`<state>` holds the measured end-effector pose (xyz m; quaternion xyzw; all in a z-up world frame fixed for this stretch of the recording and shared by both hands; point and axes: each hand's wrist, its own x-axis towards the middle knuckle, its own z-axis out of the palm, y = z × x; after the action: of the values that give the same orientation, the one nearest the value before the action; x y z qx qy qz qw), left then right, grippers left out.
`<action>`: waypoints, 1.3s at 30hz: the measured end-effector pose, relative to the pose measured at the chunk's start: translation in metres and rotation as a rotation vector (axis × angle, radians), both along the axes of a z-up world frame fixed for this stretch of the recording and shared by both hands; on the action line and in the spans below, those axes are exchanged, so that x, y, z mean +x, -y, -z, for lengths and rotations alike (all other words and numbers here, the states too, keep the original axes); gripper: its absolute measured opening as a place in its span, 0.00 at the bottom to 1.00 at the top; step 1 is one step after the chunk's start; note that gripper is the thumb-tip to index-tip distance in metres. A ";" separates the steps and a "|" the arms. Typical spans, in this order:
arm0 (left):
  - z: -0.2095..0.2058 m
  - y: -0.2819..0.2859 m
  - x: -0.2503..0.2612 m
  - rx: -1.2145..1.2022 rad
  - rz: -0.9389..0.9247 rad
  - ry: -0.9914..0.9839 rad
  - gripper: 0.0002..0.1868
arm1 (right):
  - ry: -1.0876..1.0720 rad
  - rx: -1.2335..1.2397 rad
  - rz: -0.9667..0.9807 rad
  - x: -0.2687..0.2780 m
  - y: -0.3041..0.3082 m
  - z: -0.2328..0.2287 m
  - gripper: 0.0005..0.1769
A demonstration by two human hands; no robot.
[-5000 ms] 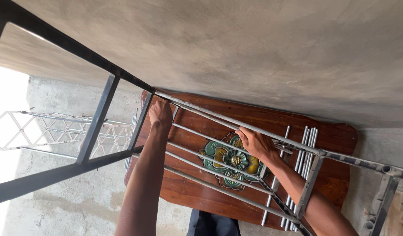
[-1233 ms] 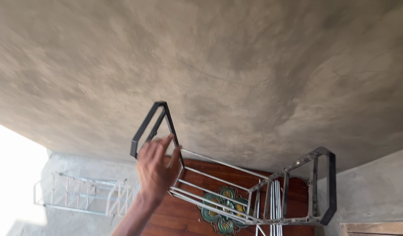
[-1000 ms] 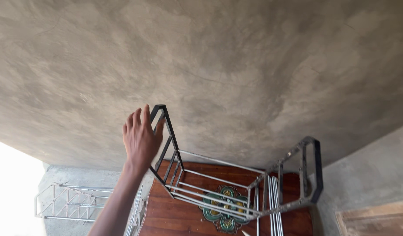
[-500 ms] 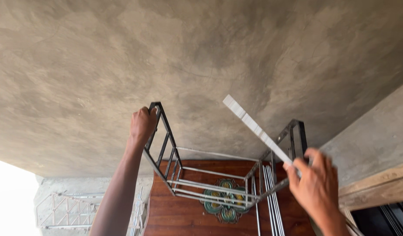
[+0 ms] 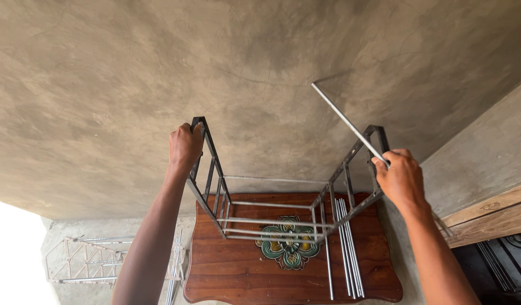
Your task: The person inserts metal rods into a metal rack frame placed on a wooden table. They repeatedly pick up rods, align them with the frame, and push them into place. The person continues this process for several rods, stacking the remaining rods on the table.
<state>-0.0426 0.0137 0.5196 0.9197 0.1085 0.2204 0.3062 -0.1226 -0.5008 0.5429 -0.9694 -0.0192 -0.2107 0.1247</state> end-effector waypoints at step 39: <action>-0.019 0.013 -0.038 -0.079 -0.192 -0.081 0.25 | -0.066 0.034 -0.457 -0.020 -0.076 -0.052 0.17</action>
<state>-0.0807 0.0009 0.5387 0.9005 0.2167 0.2071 0.3151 -0.1422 -0.4244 0.5951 -0.9440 -0.2306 -0.1454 0.1860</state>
